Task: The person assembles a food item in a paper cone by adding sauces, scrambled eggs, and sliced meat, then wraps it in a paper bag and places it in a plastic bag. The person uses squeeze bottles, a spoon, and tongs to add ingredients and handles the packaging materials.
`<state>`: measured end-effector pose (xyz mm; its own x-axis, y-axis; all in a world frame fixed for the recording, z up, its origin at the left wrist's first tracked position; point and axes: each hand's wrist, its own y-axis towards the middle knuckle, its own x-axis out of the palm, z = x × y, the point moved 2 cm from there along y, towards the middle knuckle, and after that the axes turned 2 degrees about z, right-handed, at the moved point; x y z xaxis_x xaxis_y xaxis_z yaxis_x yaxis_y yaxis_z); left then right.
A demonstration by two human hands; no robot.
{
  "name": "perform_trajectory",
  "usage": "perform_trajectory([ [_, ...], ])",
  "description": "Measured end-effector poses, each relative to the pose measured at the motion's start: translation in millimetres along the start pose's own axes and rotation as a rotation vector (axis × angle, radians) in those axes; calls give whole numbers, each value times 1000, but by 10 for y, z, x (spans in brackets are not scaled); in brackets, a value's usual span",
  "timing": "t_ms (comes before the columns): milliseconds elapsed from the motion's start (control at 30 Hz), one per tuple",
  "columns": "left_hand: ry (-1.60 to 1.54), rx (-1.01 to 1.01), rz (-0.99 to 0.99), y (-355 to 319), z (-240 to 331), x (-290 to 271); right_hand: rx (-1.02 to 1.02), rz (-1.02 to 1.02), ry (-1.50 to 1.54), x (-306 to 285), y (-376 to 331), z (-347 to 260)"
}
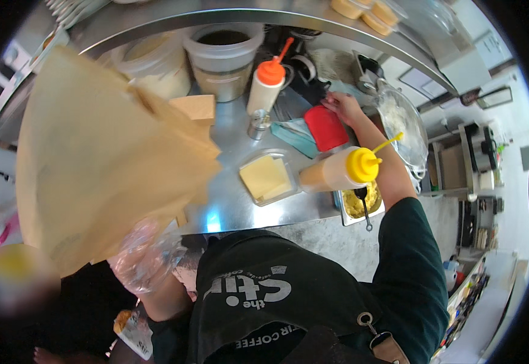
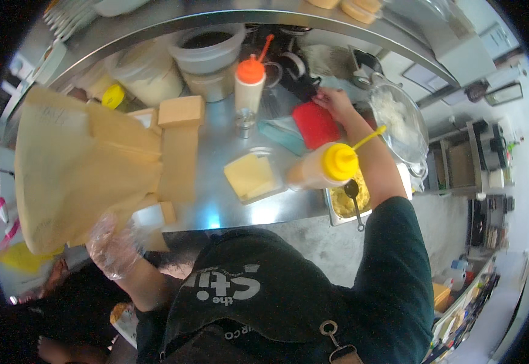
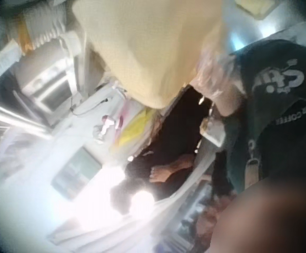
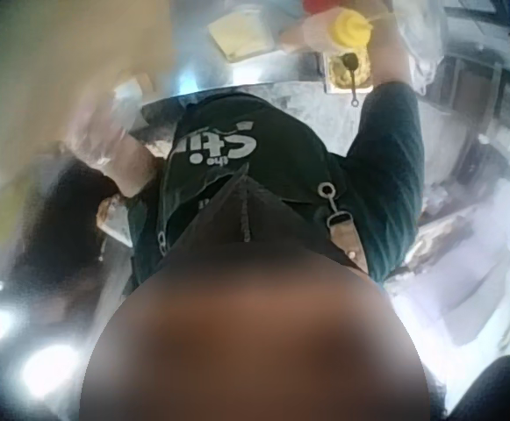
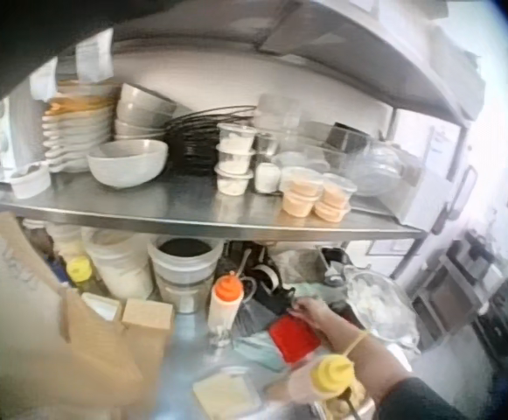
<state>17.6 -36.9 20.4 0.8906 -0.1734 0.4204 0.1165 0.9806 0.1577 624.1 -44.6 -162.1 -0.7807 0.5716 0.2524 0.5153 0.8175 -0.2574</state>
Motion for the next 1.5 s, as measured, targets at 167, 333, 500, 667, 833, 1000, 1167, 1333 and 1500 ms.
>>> perform_trajectory([
  [167, -28, -123, 13, -53, 64, 289, 31, 77, -411, -311, 268, 63],
  [333, -47, -181, -2, -19, 297, 420, -168, 104, -912, -465, 528, 16],
  [500, -139, -62, -69, 140, 348, 530, -213, 240, -1324, -202, 125, -824],
  [667, -277, 47, -141, 329, 244, 583, -614, 288, -1443, 558, -1462, -2180],
  [833, -343, 54, -185, 451, 77, 798, -861, 227, -1129, 1598, -3124, -2364],
  [1000, -499, 40, -272, 458, 17, 1080, -873, -68, -680, 2466, -3704, -1735],
  [1167, -455, 34, -294, 376, 70, 1163, -472, -125, -372, 3038, -3309, -1171],
  [1333, -272, 44, -270, 309, 47, 1173, -388, -139, -185, 3223, -2912, -910],
  [1500, -245, 93, -258, 292, 16, 1137, -338, -103, -241, 3267, -2809, -830],
])
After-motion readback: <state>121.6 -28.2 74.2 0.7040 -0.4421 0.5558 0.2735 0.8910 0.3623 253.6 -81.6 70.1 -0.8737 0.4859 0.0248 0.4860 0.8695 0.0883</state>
